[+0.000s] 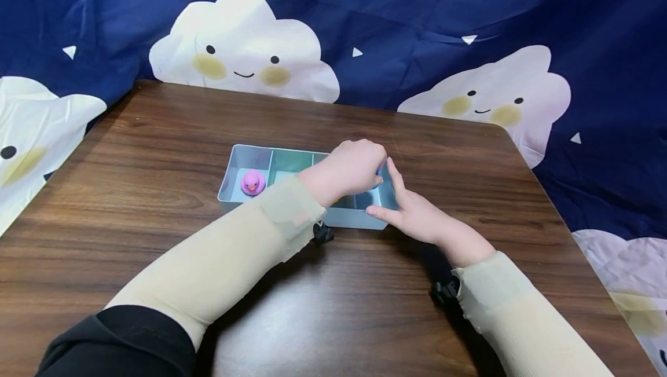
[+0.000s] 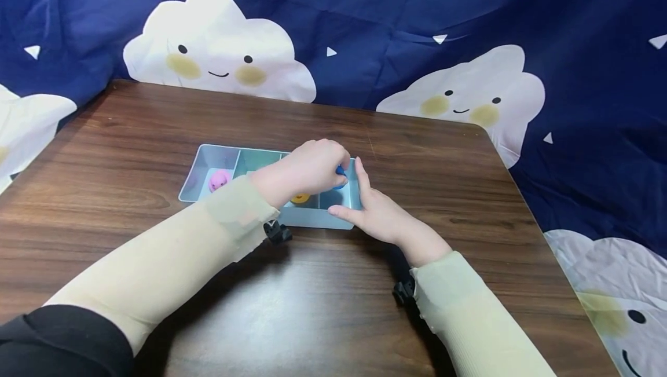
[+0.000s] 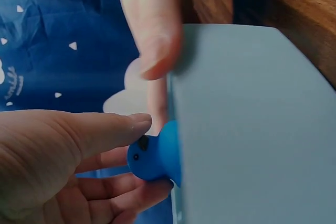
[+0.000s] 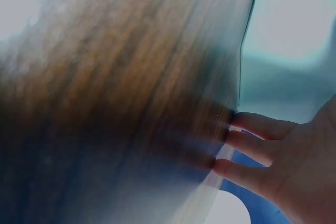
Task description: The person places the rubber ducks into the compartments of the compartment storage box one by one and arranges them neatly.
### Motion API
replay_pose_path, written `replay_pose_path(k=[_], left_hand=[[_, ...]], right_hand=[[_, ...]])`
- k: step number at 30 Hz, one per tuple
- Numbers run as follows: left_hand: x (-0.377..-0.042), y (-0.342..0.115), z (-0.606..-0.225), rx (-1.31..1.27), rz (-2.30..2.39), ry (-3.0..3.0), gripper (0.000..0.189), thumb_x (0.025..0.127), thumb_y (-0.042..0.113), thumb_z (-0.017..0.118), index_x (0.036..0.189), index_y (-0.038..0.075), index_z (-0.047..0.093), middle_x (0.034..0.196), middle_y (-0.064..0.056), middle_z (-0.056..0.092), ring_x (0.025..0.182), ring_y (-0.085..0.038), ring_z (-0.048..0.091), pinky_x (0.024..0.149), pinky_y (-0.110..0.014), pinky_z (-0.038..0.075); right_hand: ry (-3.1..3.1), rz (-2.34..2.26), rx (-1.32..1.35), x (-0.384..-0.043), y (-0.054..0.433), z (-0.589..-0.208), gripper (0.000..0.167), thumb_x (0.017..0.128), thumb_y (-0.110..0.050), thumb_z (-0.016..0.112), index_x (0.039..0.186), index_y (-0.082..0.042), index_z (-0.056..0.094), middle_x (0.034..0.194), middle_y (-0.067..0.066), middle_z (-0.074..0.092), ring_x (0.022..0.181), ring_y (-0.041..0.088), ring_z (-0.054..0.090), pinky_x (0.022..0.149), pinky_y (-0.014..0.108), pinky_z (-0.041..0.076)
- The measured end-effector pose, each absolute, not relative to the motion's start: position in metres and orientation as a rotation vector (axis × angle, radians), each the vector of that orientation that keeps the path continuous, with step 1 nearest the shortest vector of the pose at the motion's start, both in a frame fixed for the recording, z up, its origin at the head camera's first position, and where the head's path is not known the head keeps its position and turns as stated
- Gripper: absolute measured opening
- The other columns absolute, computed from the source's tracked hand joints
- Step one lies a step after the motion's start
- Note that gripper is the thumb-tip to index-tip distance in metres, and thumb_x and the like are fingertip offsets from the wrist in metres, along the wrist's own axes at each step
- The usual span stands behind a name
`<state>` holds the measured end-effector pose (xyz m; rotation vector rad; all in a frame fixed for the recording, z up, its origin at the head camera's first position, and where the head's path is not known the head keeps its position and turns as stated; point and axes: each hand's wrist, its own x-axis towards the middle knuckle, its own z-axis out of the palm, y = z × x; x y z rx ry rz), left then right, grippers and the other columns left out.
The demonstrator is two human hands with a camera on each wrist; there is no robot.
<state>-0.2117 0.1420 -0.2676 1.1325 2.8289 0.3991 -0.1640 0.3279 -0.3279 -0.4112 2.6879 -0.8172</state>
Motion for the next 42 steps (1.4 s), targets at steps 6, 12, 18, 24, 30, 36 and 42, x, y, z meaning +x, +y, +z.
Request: replay_pose_path(k=[6, 12, 18, 24, 30, 36, 42], left_hand=[[-0.213, 0.146, -0.280, 1.152, 0.365, 2.827, 0.024, 0.093, 0.029, 0.070, 0.108, 0.011, 0.069, 0.077, 0.003, 0.060, 0.071, -0.014, 0.056, 0.070, -0.033, 0.045], [-0.212, 0.149, -0.287, 1.169, 0.320, 2.831, 0.032, 0.093, 0.029, 0.070, 0.120, 0.012, 0.067, 0.094, 0.002, 0.066, 0.085, -0.014, 0.061, 0.082, -0.038, 0.048], [-0.214, 0.155, -0.295, 1.178, 0.259, 2.816, 0.044, 0.094, 0.030, 0.069, 0.134, 0.015, 0.061, 0.116, 0.000, 0.068, 0.101, -0.016, 0.063, 0.091, -0.042, 0.046], [-0.214, 0.161, -0.301, 1.175, 0.248, 2.826, 0.044, 0.095, 0.029, 0.067, 0.136, 0.015, 0.059, 0.119, 0.000, 0.067, 0.101, -0.015, 0.061, 0.097, -0.043, 0.043], [-0.212, 0.163, -0.304, 1.162, 0.242, 2.817, 0.043, 0.095, 0.026, 0.066, 0.136, 0.013, 0.059, 0.111, 0.000, 0.068, 0.085, -0.014, 0.058, 0.092, -0.038, 0.045], [-0.211, 0.164, -0.305, 1.136, 0.214, 2.838, 0.040, 0.096, 0.023, 0.065, 0.135, 0.013, 0.060, 0.113, 0.000, 0.067, 0.088, -0.014, 0.058, 0.095, -0.040, 0.044], [-0.212, 0.165, -0.306, 1.118, 0.209, 2.845, 0.040, 0.096, 0.024, 0.065, 0.134, 0.013, 0.061, 0.114, -0.001, 0.067, 0.090, -0.014, 0.057, 0.096, -0.040, 0.043]], right_hand=[[2.695, -0.814, -0.404, -0.165, 0.327, -0.332, 0.105, 0.094, -0.059, 0.057, 0.150, -0.031, -0.028, 0.157, 0.018, 0.026, 0.136, 0.034, 0.040, 0.106, 0.054, 0.033], [2.698, -0.813, -0.406, -0.165, 0.327, -0.331, 0.106, 0.093, -0.059, 0.057, 0.151, -0.030, -0.027, 0.159, 0.017, 0.023, 0.137, 0.033, 0.038, 0.107, 0.053, 0.032], [2.707, -0.797, -0.412, -0.164, 0.330, -0.331, 0.106, 0.094, -0.059, 0.056, 0.151, -0.029, -0.028, 0.157, 0.020, 0.025, 0.138, 0.035, 0.037, 0.107, 0.054, 0.031], [2.716, -0.795, -0.410, -0.164, 0.331, -0.331, 0.105, 0.094, -0.059, 0.056, 0.151, -0.030, -0.028, 0.156, 0.020, 0.028, 0.136, 0.034, 0.039, 0.107, 0.053, 0.032], [2.723, -0.790, -0.420, -0.164, 0.330, -0.333, 0.106, 0.094, -0.059, 0.056, 0.151, -0.028, -0.027, 0.155, 0.020, 0.030, 0.134, 0.033, 0.042, 0.105, 0.052, 0.034], [2.724, -0.793, -0.425, -0.164, 0.330, -0.332, 0.105, 0.094, -0.058, 0.056, 0.151, -0.029, -0.027, 0.155, 0.023, 0.028, 0.137, 0.034, 0.038, 0.107, 0.053, 0.032], [2.720, -0.804, -0.434, -0.164, 0.329, -0.331, 0.104, 0.095, -0.058, 0.056, 0.151, -0.030, -0.027, 0.156, 0.020, 0.028, 0.136, 0.033, 0.040, 0.106, 0.052, 0.033]])
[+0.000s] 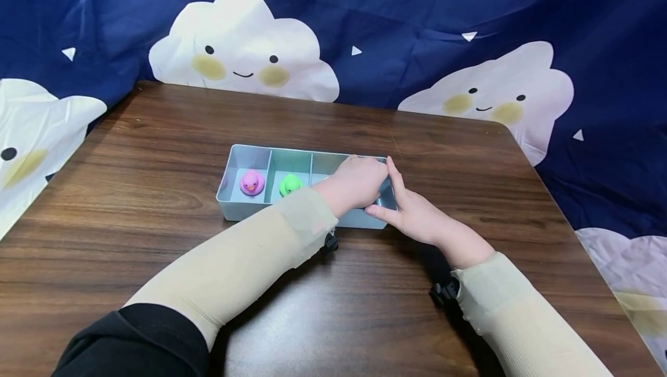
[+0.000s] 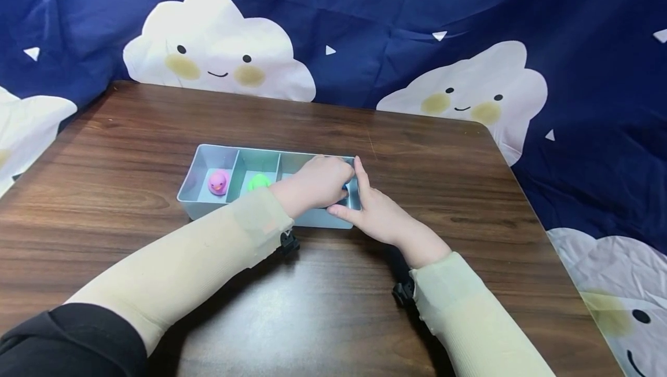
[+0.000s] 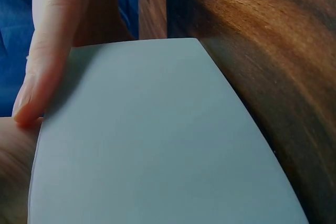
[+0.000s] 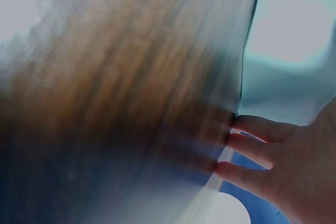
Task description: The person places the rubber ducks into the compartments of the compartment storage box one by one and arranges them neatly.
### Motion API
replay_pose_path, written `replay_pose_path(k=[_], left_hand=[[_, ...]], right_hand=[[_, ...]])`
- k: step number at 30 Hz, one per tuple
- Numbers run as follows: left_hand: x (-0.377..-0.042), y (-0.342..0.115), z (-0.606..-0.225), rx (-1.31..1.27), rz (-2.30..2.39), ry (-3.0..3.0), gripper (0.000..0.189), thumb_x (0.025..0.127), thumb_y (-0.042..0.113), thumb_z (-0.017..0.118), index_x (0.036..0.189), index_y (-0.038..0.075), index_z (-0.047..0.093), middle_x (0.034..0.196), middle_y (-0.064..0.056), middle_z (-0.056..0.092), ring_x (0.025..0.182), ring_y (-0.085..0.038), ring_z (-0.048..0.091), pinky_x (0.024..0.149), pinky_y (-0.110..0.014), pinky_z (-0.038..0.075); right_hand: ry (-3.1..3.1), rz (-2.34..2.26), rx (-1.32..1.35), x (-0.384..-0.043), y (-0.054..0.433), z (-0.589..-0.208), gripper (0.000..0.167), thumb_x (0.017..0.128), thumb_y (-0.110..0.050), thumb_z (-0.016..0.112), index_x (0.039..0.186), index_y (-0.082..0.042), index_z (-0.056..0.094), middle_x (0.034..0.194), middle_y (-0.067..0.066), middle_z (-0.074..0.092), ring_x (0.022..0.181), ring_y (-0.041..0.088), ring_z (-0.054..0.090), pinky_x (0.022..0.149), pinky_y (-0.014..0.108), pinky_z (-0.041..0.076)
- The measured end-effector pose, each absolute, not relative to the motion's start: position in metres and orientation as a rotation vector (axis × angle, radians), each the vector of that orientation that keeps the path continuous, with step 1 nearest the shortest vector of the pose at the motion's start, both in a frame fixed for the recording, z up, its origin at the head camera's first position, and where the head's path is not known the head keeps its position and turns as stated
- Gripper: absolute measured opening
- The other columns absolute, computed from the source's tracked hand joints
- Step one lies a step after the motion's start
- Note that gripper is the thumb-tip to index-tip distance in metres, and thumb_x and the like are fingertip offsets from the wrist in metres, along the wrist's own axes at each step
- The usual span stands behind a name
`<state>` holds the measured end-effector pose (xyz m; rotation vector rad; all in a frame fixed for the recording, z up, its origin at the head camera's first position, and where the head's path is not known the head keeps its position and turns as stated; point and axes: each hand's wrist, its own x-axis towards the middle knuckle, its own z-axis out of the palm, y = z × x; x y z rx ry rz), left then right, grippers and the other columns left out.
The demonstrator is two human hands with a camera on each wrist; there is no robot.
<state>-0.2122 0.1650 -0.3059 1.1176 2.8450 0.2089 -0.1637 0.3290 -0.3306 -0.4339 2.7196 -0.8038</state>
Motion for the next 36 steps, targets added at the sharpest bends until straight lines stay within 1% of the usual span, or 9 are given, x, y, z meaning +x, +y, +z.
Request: replay_pose_path(k=[7, 13, 18, 23, 30, 36], left_hand=[[-0.2143, 0.1671, -0.3081, 1.118, 0.135, 2.836, 0.047, 0.094, 0.028, 0.068, 0.137, 0.014, 0.058, 0.121, -0.001, 0.064, 0.097, -0.014, 0.056, 0.100, -0.041, 0.041], [-0.2139, 0.1661, -0.3077, 1.115, 0.123, 2.832, 0.049, 0.091, 0.031, 0.071, 0.136, 0.013, 0.059, 0.122, 0.000, 0.064, 0.103, -0.014, 0.058, 0.103, -0.042, 0.039], [-0.2130, 0.1657, -0.3070, 1.119, 0.107, 2.836, 0.048, 0.091, 0.031, 0.071, 0.134, 0.013, 0.060, 0.121, -0.001, 0.064, 0.103, -0.014, 0.058, 0.103, -0.041, 0.039], [-0.2129, 0.1659, -0.3075, 1.125, 0.120, 2.831, 0.048, 0.091, 0.031, 0.072, 0.134, 0.013, 0.060, 0.121, -0.001, 0.064, 0.103, -0.014, 0.058, 0.101, -0.041, 0.040], [-0.2114, 0.1655, -0.3062, 1.117, 0.134, 2.816, 0.051, 0.090, 0.029, 0.073, 0.136, 0.013, 0.059, 0.125, -0.002, 0.063, 0.106, -0.016, 0.059, 0.103, -0.042, 0.038], [-0.2115, 0.1652, -0.3055, 1.119, 0.153, 2.820, 0.052, 0.088, 0.029, 0.076, 0.136, 0.015, 0.060, 0.125, -0.002, 0.063, 0.108, -0.016, 0.057, 0.104, -0.043, 0.036]], right_hand=[[2.712, -0.788, -0.424, -0.1626, 0.3287, -0.3282, 0.103, 0.095, -0.059, 0.054, 0.150, -0.030, -0.028, 0.158, 0.019, 0.024, 0.139, 0.034, 0.035, 0.107, 0.053, 0.031], [2.712, -0.794, -0.416, -0.1637, 0.3283, -0.3289, 0.103, 0.094, -0.060, 0.054, 0.150, -0.032, -0.028, 0.159, 0.017, 0.021, 0.140, 0.033, 0.033, 0.108, 0.053, 0.030], [2.714, -0.793, -0.418, -0.1645, 0.3292, -0.3301, 0.103, 0.094, -0.060, 0.054, 0.150, -0.032, -0.028, 0.160, 0.017, 0.020, 0.141, 0.033, 0.031, 0.109, 0.053, 0.029], [2.716, -0.783, -0.415, -0.1643, 0.3298, -0.3307, 0.104, 0.094, -0.060, 0.054, 0.150, -0.031, -0.028, 0.159, 0.018, 0.022, 0.139, 0.033, 0.034, 0.108, 0.053, 0.030], [2.710, -0.786, -0.391, -0.1644, 0.3286, -0.3303, 0.104, 0.093, -0.063, 0.054, 0.149, -0.036, -0.029, 0.160, 0.015, 0.020, 0.141, 0.031, 0.032, 0.109, 0.052, 0.029], [2.712, -0.785, -0.405, -0.1647, 0.3294, -0.3312, 0.104, 0.093, -0.062, 0.054, 0.149, -0.035, -0.029, 0.159, 0.017, 0.021, 0.141, 0.032, 0.031, 0.109, 0.053, 0.029]])
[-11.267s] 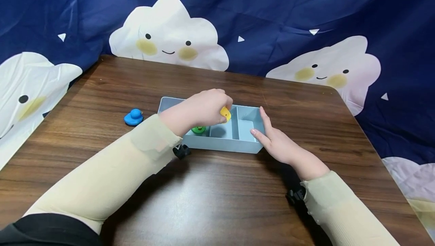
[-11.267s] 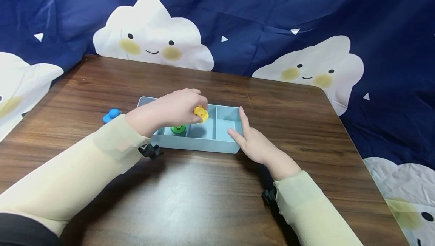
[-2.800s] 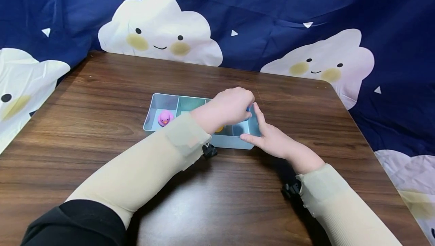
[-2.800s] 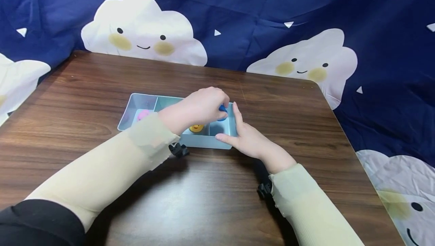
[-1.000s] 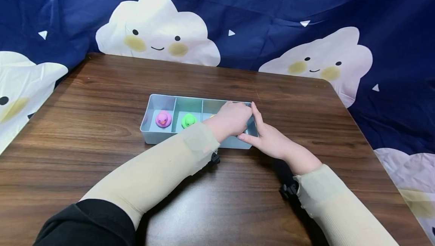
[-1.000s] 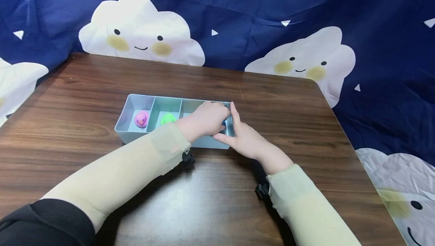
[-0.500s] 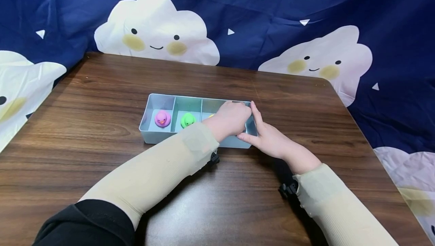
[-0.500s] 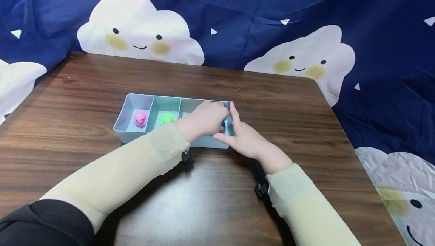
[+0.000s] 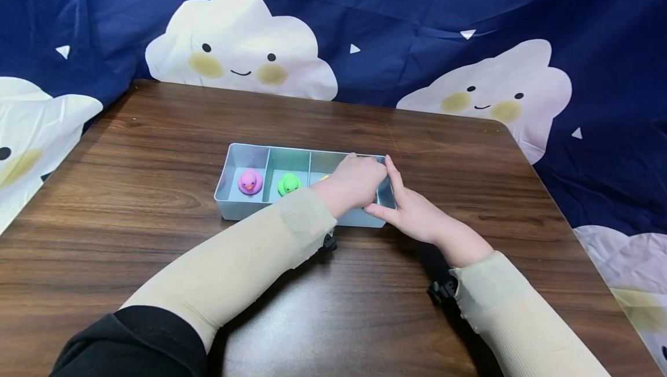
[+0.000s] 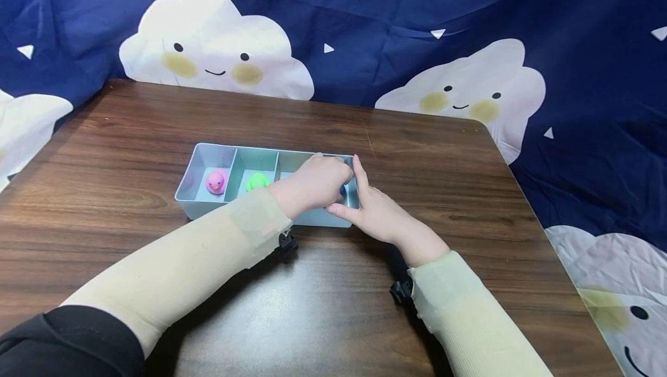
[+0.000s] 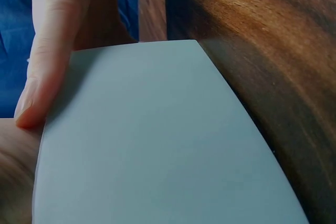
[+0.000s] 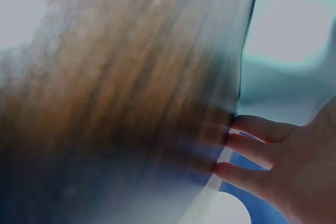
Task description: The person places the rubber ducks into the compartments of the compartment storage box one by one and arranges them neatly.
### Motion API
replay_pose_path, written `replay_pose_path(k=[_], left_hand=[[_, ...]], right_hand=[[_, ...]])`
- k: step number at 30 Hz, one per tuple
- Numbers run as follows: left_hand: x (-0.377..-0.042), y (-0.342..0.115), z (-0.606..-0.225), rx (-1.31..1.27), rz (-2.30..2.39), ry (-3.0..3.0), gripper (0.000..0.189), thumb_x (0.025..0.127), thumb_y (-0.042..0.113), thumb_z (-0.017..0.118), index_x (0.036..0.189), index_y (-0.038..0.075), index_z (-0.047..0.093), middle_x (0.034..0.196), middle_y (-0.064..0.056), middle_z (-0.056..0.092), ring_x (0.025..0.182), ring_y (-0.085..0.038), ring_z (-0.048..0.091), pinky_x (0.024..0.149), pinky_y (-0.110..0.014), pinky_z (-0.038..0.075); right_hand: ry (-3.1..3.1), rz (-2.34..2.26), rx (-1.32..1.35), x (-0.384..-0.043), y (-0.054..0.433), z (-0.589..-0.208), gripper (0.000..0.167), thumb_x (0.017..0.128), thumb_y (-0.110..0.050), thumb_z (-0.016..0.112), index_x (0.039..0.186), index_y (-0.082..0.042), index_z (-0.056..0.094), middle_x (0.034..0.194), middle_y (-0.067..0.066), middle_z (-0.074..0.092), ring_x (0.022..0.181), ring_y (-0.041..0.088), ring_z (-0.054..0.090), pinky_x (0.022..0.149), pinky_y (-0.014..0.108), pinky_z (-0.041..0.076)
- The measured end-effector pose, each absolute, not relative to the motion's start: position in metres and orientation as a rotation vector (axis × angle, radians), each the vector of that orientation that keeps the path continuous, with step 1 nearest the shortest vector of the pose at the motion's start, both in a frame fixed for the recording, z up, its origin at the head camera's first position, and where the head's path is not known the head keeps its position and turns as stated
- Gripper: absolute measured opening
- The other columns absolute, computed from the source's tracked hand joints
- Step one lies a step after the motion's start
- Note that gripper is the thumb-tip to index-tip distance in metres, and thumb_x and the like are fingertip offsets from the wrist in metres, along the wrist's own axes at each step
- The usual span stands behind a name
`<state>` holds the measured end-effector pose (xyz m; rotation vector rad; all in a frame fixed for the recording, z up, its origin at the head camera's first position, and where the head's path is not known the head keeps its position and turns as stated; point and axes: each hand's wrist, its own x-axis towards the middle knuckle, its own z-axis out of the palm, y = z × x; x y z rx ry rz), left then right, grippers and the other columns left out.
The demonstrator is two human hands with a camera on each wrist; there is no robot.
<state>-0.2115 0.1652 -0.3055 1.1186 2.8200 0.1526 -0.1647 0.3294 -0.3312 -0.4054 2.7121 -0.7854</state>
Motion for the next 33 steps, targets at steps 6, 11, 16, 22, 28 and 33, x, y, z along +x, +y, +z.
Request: replay_pose_path(k=[6, 11, 16, 22, 28, 33], left_hand=[[-0.212, 0.159, -0.300, 1.158, 0.184, 2.869, 0.049, 0.087, 0.027, 0.075, 0.133, 0.019, 0.062, 0.118, -0.002, 0.064, 0.103, -0.016, 0.057, 0.095, -0.042, 0.037], [-0.209, 0.147, -0.279, 1.190, 0.247, 2.932, 0.046, 0.085, 0.032, 0.078, 0.127, 0.019, 0.065, 0.111, 0.002, 0.063, 0.101, -0.015, 0.055, 0.086, -0.038, 0.039], [-0.200, 0.125, -0.250, 1.178, 0.384, 2.971, 0.046, 0.085, 0.041, 0.077, 0.123, 0.019, 0.065, 0.109, 0.005, 0.062, 0.098, -0.014, 0.056, 0.087, -0.036, 0.042], [-0.187, 0.072, -0.239, 1.211, 0.746, 3.063, 0.048, 0.089, 0.040, 0.073, 0.128, 0.013, 0.062, 0.121, -0.002, 0.061, 0.108, -0.021, 0.058, 0.097, -0.038, 0.042], [-0.179, -0.007, -0.255, 1.057, 0.938, 3.200, 0.055, 0.096, 0.044, 0.062, 0.138, 0.007, 0.055, 0.143, -0.009, 0.051, 0.134, -0.028, 0.043, 0.109, -0.049, 0.030], [-0.176, -0.068, -0.279, 0.749, 0.798, 3.233, 0.063, 0.103, 0.050, 0.043, 0.148, 0.006, 0.042, 0.155, -0.014, 0.035, 0.143, -0.037, 0.027, 0.111, -0.059, 0.019]], right_hand=[[2.711, -0.797, -0.427, -0.165, 0.329, -0.332, 0.101, 0.095, -0.061, 0.052, 0.149, -0.034, -0.029, 0.160, 0.017, 0.017, 0.139, 0.035, 0.035, 0.107, 0.054, 0.032], [2.690, -0.819, -0.443, -0.165, 0.328, -0.333, 0.099, 0.097, -0.058, 0.051, 0.149, -0.034, -0.029, 0.159, 0.021, 0.019, 0.134, 0.039, 0.041, 0.104, 0.057, 0.034], [2.673, -0.835, -0.388, -0.168, 0.329, -0.335, 0.098, 0.097, -0.056, 0.053, 0.148, -0.038, -0.029, 0.159, 0.019, 0.021, 0.136, 0.038, 0.038, 0.106, 0.058, 0.031], [2.692, -0.801, -0.353, -0.173, 0.326, -0.342, 0.100, 0.096, -0.056, 0.054, 0.152, -0.032, -0.025, 0.157, 0.024, 0.022, 0.137, 0.041, 0.036, 0.108, 0.059, 0.027], [2.707, -0.789, -0.356, -0.177, 0.327, -0.348, 0.099, 0.096, -0.055, 0.054, 0.154, -0.030, -0.022, 0.159, 0.023, 0.017, 0.137, 0.041, 0.036, 0.109, 0.058, 0.028], [2.702, -0.822, -0.356, -0.175, 0.336, -0.352, 0.096, 0.097, -0.057, 0.052, 0.154, -0.030, -0.021, 0.161, 0.020, 0.011, 0.137, 0.043, 0.036, 0.109, 0.058, 0.026]])
